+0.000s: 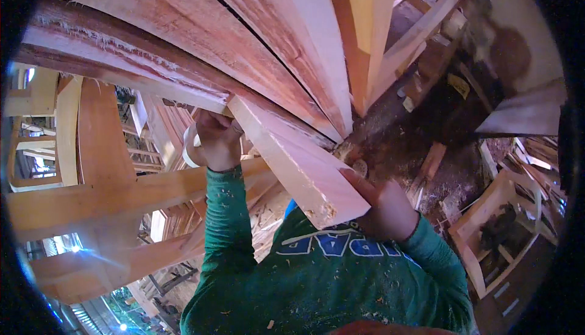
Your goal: The person picks up wooden planks, aligns them against a guide on a table, and inserts them into grooves within a wooden wall frame. They walk between a wood pile and the assembly area several times.
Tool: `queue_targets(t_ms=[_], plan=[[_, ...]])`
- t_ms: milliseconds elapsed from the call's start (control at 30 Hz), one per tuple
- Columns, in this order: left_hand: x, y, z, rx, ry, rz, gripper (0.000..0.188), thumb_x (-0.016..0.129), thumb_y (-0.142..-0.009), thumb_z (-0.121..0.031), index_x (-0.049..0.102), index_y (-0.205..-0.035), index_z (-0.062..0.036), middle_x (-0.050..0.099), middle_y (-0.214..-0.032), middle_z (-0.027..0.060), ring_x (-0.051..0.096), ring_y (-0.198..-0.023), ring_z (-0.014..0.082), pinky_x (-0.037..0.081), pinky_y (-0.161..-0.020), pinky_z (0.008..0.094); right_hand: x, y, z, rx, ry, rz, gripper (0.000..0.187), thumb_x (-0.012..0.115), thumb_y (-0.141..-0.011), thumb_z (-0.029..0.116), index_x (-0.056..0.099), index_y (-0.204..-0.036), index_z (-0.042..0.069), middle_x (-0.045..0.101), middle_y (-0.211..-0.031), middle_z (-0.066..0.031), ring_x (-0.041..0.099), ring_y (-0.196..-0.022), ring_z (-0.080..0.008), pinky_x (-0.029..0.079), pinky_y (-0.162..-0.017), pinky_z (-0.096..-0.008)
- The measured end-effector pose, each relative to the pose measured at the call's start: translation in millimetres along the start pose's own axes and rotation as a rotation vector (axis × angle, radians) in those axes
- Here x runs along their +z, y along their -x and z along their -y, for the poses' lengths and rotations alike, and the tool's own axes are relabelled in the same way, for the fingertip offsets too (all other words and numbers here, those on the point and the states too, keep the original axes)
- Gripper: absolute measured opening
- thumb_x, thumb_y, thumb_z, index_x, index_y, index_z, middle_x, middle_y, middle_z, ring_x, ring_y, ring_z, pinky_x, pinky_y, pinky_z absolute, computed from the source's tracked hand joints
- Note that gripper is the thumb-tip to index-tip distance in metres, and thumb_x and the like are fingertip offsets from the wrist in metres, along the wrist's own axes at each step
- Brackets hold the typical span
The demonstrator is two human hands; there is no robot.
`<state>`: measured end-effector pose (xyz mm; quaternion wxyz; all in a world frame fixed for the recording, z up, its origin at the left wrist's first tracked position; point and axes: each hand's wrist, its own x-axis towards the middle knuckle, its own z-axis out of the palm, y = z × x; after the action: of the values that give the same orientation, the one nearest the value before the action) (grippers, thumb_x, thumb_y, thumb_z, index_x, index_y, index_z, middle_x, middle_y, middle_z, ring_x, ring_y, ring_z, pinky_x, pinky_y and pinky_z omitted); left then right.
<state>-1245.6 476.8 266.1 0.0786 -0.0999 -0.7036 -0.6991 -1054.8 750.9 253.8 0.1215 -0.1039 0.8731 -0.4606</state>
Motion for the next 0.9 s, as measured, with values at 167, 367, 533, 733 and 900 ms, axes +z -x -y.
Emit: queue_targets(t_ms=[167, 367, 533, 733, 900], plan=[[-12.4, -0.9, 12.4, 0.058, -0.112, 0.004, 0.054, 0.098, -0.068, -0.038, 0.053, -0.079, -0.0102, 0.060, -0.084, -0.0026, 0.052, -0.076, 0.0089, 0.042, -0.069, 0.0234, 13.0, 12.6, -21.1, 0.020, -0.101, -0.101, 0.061, 0.077, -0.076, 0.006, 0.062, -0.136, 0.003, 0.074, -0.099, -0.0211, 0.074, -0.088, -0.0396, 0.059, -0.077, -0.0422], [-40.8, 44.2, 104.6, -0.123, -0.063, 0.032, 0.037, 0.092, -0.077, -0.028, 0.060, -0.079, -0.0083, 0.062, -0.087, -0.0017, 0.057, -0.084, 0.0102, 0.048, -0.075, 0.0275, 15.8, 70.7, -67.7, 0.221, -1.103, -0.361, 0.049, 0.074, -0.086, -0.002, 0.061, -0.133, 0.000, 0.066, -0.131, -0.0156, 0.064, -0.120, -0.0306, 0.054, -0.100, -0.0454], [-28.4, 136.6, 197.9, -0.563, 0.044, 0.504, 0.046, 0.086, -0.084, -0.023, 0.063, -0.120, -0.0066, 0.067, -0.107, 0.0008, 0.063, -0.095, 0.0136, 0.053, -0.085, 0.0301, 0.9, 145.5, -106.0, 0.175, -0.370, -0.791, 0.084, 0.082, -0.074, 0.002, 0.045, -0.149, 0.001, 0.054, -0.145, -0.0155, 0.053, -0.132, -0.0292, 0.050, -0.108, -0.0460], [7.2, 155.8, 181.6, -0.813, 0.369, 0.563, 0.061, 0.079, -0.092, -0.032, 0.052, -0.141, -0.0067, 0.063, -0.126, 0.0028, 0.060, -0.113, 0.0148, 0.051, -0.095, 0.0325, 24.1, 193.8, -125.7, -0.095, -1.003, -1.202, 0.072, 0.081, -0.083, 0.023, 0.051, -0.145, 0.002, 0.058, -0.142, -0.0134, 0.056, -0.127, -0.0288, 0.049, -0.107, -0.0452], [18.2, 124.8, 161.1, -0.676, 0.255, 0.540, 0.072, 0.077, -0.093, -0.047, 0.048, -0.141, -0.0018, 0.062, -0.127, 0.0070, 0.059, -0.114, 0.0169, 0.050, -0.099, 0.0353, 45.2, 221.4, -122.6, -0.212, -1.112, -1.143, 0.059, 0.075, -0.090, 0.028, 0.055, -0.142, 0.006, 0.061, -0.140, -0.0144, 0.057, -0.127, -0.0331, 0.047, -0.109, -0.0492]])
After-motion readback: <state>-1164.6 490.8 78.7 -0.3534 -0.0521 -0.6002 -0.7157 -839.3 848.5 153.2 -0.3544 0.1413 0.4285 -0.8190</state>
